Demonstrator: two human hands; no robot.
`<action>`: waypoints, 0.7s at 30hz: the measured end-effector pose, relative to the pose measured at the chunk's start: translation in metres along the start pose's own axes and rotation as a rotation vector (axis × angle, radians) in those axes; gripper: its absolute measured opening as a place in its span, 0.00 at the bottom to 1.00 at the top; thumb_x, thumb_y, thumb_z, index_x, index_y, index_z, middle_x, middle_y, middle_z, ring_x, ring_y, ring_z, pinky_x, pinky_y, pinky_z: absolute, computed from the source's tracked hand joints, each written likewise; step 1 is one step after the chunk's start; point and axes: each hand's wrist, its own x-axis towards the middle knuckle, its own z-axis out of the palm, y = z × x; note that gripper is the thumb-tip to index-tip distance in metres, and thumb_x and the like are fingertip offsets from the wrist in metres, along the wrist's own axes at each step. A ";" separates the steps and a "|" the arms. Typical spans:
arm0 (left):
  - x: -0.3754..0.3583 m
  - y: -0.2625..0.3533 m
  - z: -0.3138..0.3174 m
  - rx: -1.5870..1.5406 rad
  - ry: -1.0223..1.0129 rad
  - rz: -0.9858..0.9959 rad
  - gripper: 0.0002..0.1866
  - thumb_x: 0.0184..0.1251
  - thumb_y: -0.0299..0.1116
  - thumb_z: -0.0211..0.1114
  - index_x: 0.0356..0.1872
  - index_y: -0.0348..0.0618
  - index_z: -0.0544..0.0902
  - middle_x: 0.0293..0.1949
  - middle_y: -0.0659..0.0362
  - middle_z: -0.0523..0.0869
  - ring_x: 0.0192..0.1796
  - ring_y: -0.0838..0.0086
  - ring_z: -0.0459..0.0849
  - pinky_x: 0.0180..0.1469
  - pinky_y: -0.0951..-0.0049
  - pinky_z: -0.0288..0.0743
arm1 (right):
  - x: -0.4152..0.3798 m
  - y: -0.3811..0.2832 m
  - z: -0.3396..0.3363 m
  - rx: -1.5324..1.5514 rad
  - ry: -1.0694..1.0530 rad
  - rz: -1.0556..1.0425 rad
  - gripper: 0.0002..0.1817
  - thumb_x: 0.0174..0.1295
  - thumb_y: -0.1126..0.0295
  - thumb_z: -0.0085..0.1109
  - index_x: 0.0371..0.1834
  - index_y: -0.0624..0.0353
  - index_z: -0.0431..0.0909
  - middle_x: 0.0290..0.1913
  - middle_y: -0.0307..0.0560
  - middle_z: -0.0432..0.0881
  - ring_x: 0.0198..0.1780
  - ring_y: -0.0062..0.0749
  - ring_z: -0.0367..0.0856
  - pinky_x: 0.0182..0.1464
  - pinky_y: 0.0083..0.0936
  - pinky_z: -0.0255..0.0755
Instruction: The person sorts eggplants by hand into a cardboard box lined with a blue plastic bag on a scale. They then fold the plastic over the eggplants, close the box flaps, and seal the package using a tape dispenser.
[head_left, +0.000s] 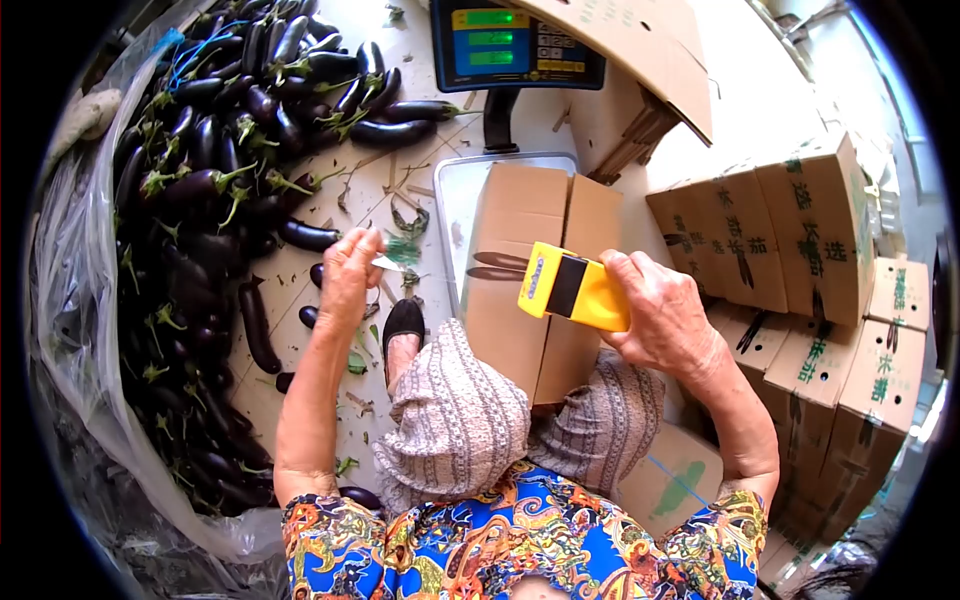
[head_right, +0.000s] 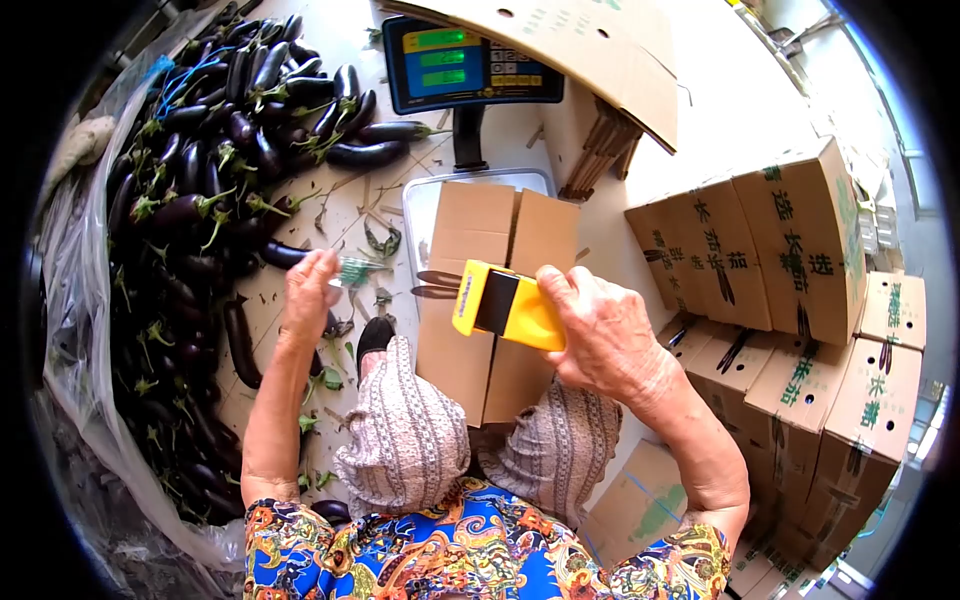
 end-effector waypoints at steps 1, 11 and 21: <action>-0.002 -0.005 0.003 0.019 0.021 -0.027 0.13 0.78 0.37 0.58 0.32 0.43 0.80 0.26 0.69 0.76 0.20 0.88 0.61 0.21 0.85 0.54 | 0.002 0.000 0.000 -0.008 -0.013 0.009 0.37 0.40 0.70 0.75 0.57 0.61 0.68 0.38 0.55 0.77 0.39 0.51 0.83 0.41 0.40 0.79; 0.015 -0.076 0.012 0.484 0.144 0.149 0.17 0.77 0.39 0.57 0.28 0.38 0.78 0.20 0.60 0.78 0.23 0.76 0.73 0.29 0.70 0.68 | 0.019 -0.008 0.003 -0.069 -0.091 0.050 0.36 0.42 0.66 0.76 0.56 0.60 0.69 0.37 0.56 0.77 0.39 0.51 0.83 0.41 0.40 0.79; 0.024 -0.154 0.076 1.006 0.060 0.336 0.13 0.77 0.40 0.52 0.35 0.46 0.80 0.23 0.46 0.81 0.29 0.45 0.83 0.31 0.49 0.77 | 0.017 -0.002 0.013 -0.043 0.021 0.010 0.33 0.41 0.65 0.74 0.53 0.61 0.73 0.33 0.51 0.76 0.32 0.46 0.82 0.35 0.36 0.78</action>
